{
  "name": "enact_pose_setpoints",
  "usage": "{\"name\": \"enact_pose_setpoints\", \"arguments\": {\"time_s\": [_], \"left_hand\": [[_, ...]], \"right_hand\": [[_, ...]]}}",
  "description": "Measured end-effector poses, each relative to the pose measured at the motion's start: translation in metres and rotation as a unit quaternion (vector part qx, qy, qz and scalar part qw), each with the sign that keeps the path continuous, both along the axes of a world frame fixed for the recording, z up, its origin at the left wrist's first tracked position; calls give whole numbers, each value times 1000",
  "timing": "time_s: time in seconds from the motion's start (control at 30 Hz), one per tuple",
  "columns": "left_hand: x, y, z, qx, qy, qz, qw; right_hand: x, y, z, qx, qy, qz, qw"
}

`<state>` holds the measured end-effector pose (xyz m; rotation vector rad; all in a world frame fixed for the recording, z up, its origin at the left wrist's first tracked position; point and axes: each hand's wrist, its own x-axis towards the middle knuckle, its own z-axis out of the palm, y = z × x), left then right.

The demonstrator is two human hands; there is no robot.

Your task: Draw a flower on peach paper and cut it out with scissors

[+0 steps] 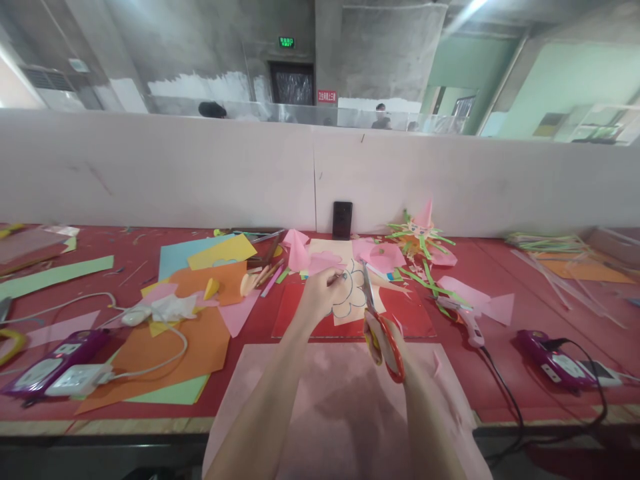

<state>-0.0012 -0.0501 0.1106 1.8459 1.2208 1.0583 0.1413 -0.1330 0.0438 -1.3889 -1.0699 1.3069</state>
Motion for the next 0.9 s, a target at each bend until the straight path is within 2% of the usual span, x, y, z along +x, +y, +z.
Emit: {"name": "enact_pose_setpoints", "arguments": {"time_s": [0.13,0.37,0.67,0.9], "left_hand": [[-1,-2,4,-3,-1,-6,1000],[-4,-4,6,-7,9,-15,1000],[-4,-3,3,-5,-2,-25,1000],[-4,-3,2,-15,-1,-22,1000]], "right_hand": [[0,0,-2,-1,30,-2,1000],[5,-1,-9,5,23,16,1000],[4,-4,1,15,2,26,1000],[5,-5,-1,11,-4,27,1000]]}}
